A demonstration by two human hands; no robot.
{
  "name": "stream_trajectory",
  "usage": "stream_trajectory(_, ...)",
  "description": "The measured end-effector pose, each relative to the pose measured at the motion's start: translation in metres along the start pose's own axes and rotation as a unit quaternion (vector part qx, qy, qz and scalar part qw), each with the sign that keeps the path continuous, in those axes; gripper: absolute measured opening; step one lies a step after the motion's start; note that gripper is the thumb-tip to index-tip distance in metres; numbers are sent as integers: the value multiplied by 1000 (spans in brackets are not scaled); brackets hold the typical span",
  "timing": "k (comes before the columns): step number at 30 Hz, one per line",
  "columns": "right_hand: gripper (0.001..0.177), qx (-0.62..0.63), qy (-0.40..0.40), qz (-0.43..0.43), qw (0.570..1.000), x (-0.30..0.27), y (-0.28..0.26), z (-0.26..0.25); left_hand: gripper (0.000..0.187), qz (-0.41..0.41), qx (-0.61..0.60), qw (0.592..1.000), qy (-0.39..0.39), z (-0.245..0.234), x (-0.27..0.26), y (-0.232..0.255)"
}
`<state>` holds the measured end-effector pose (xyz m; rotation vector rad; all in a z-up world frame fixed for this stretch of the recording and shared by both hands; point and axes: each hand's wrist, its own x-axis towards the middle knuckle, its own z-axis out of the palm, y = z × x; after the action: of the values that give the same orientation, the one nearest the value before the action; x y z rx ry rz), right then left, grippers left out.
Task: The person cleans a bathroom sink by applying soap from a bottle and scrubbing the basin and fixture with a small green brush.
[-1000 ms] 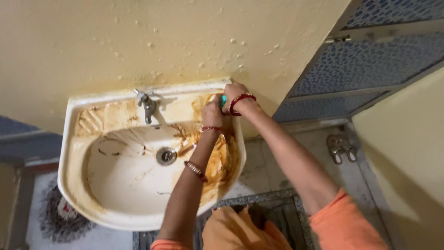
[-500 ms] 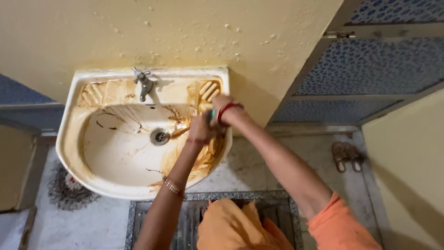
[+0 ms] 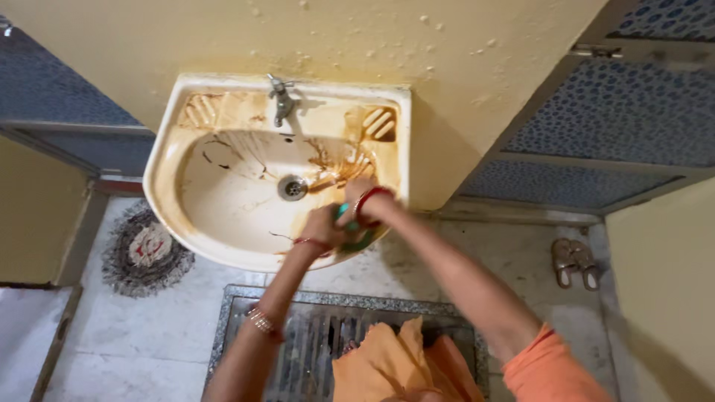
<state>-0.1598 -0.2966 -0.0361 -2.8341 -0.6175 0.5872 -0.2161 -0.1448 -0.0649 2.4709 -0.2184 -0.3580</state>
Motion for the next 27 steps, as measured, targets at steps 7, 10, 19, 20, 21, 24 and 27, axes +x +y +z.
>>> stream_trajectory(7,56,107,-32,15,994,42,-52,34,77,-74,32,994,-76,-44,-18,-56)
stream_trajectory(10,55,59,-3,56,997,16,8,18,76,-21,9,999,-33,4,14,-21)
stream_trajectory(19,51,124,12,-32,992,71,-94,62,79,-91,76,986,-114,-81,-33,-90)
stream_trajectory(20,49,120,20,-35,992,78,-108,62,81,-117,82,982,-124,-92,-36,-98)
stream_trajectory(21,49,123,19,-33,992,78,-107,60,81,-117,84,981,-127,-92,-37,-98)
stream_trajectory(24,52,140,-39,19,989,65,-79,52,82,-73,34,990,-118,-73,-27,-82)
stream_trajectory(27,55,60,-39,22,997,26,-5,24,74,-57,24,996,-66,-10,2,-20)
